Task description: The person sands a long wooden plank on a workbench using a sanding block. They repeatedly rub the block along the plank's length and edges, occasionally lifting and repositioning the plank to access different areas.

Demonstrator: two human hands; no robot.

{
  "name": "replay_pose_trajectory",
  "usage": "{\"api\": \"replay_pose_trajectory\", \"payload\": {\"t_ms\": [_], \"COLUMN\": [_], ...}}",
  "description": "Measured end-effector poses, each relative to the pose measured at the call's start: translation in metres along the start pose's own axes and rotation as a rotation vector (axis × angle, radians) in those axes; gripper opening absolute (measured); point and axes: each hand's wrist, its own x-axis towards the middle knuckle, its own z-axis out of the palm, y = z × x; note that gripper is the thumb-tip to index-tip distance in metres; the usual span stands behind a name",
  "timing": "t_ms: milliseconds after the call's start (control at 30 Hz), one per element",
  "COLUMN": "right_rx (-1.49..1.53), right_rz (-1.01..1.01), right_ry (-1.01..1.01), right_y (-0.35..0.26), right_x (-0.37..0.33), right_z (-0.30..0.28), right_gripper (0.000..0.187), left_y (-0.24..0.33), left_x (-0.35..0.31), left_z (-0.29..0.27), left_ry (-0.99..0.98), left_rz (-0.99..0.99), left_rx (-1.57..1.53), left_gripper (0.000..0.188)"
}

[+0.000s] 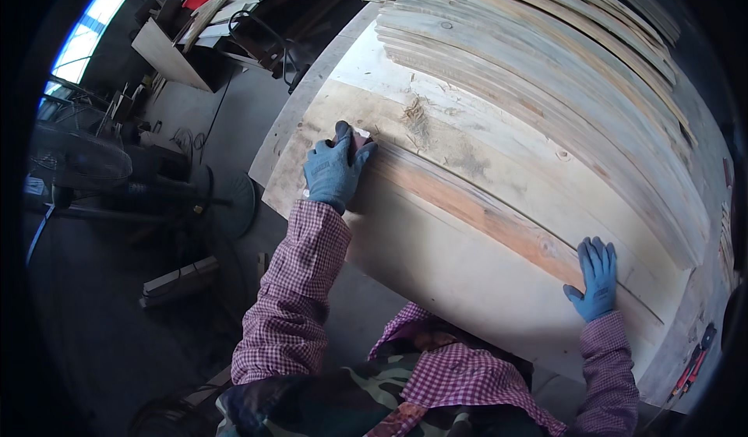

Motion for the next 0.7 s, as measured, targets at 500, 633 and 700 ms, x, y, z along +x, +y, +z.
{"api": "replay_pose_trajectory", "payload": {"t_ms": [500,633,700], "right_rx": [0.014,0.025,0.025], "right_rz": [0.018,-0.002,0.01], "right_ry": [-0.002,0.022,0.025], "right_y": [0.0,-0.001,-0.001], "right_x": [0.001,0.0,0.0], "right_z": [-0.005,-0.002,-0.002], "right_gripper": [0.097,0.096,0.096], "left_y": [0.01,0.003,0.005], "left_x": [-0.026,0.03,0.033], "left_z": [0.007,0.006,0.004], "left_ry": [0.128,-0.019,-0.029], "left_rz": [0.074,-0.026,-0.044], "left_rx": [0.025,0.034,-0.019], "left_gripper": [0.072,0.07,0.07]}}
